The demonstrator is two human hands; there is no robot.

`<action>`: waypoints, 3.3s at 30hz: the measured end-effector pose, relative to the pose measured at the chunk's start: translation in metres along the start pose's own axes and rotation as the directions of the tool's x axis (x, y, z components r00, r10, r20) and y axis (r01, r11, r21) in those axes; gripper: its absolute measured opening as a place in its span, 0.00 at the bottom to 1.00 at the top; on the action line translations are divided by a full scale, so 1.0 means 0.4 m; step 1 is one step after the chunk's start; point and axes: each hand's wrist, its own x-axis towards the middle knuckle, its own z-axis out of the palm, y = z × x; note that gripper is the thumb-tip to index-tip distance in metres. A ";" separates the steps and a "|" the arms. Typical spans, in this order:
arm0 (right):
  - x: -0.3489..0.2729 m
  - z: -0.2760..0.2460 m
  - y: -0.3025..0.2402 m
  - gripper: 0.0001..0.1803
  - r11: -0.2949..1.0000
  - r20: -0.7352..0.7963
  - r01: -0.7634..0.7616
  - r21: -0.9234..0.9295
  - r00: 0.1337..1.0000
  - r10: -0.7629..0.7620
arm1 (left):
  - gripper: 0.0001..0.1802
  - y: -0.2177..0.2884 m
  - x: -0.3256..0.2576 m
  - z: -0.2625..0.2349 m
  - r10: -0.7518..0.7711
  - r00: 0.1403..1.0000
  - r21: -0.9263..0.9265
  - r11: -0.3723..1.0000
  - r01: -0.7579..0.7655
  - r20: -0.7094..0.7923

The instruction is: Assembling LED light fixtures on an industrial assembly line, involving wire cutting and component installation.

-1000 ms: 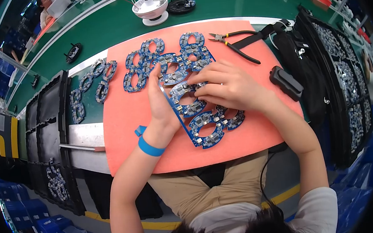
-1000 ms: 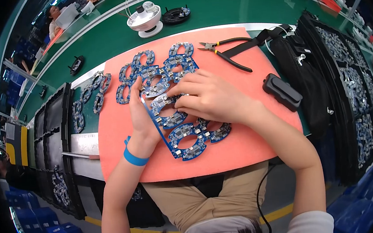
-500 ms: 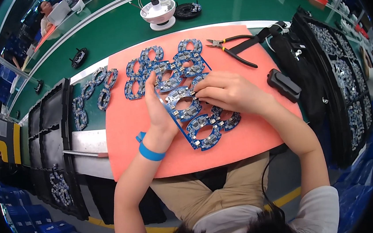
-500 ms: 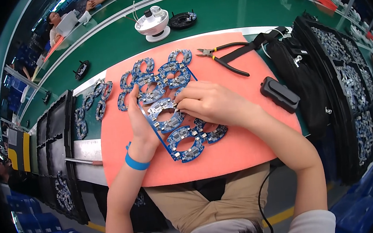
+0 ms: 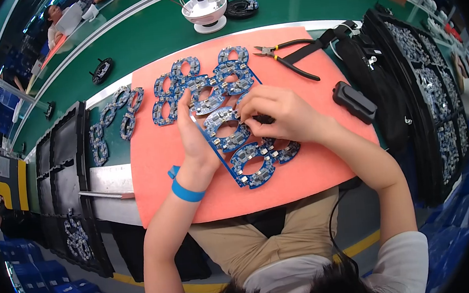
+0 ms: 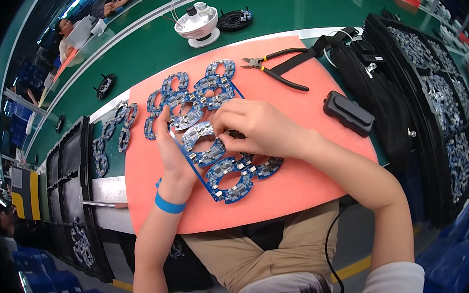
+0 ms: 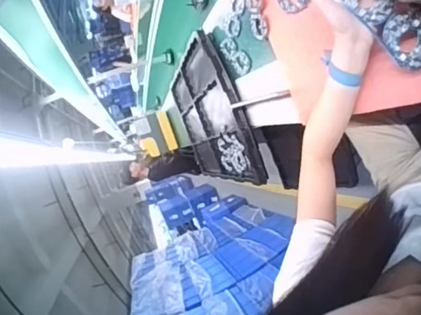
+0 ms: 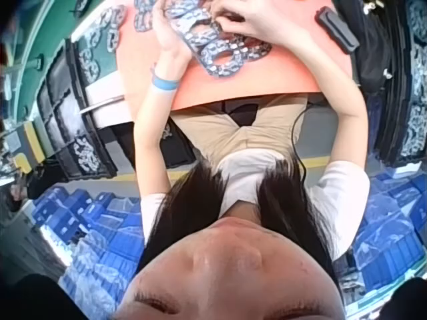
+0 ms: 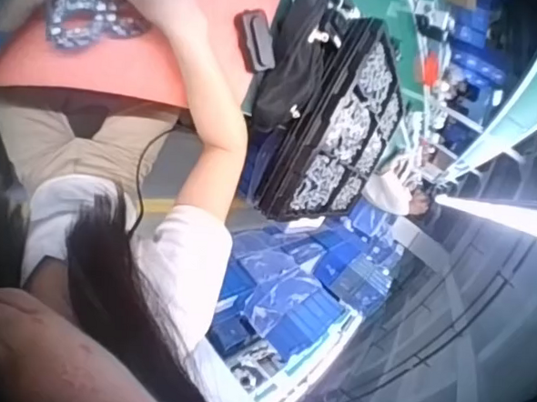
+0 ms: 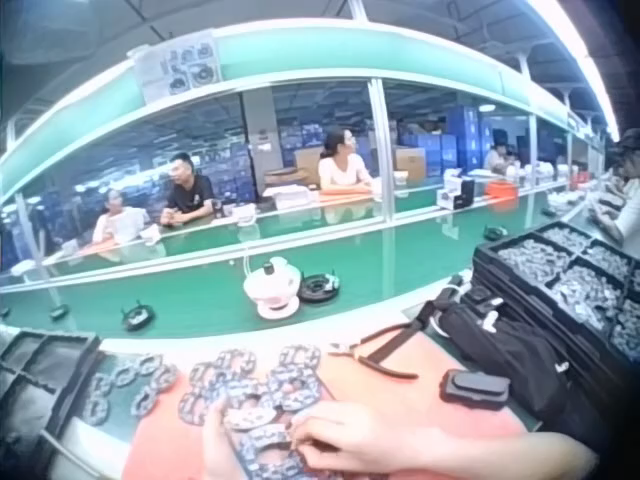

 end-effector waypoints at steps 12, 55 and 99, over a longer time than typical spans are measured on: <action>-0.002 -0.028 0.026 0.07 0.998 0.131 0.027 -0.055 0.991 -0.019 | 0.30 0.001 -0.003 0.004 -0.029 0.997 -0.045 0.999 0.026 -0.076; -0.015 -0.078 0.058 0.06 0.987 0.266 -0.158 -0.013 0.951 0.155 | 0.30 0.018 -0.004 0.007 0.020 0.998 -0.011 1.000 -0.020 -0.058; -0.034 -0.099 0.064 0.09 0.989 0.310 -0.137 -0.063 0.939 0.150 | 0.30 0.069 -0.006 0.003 0.129 0.990 0.076 0.989 -0.125 -0.054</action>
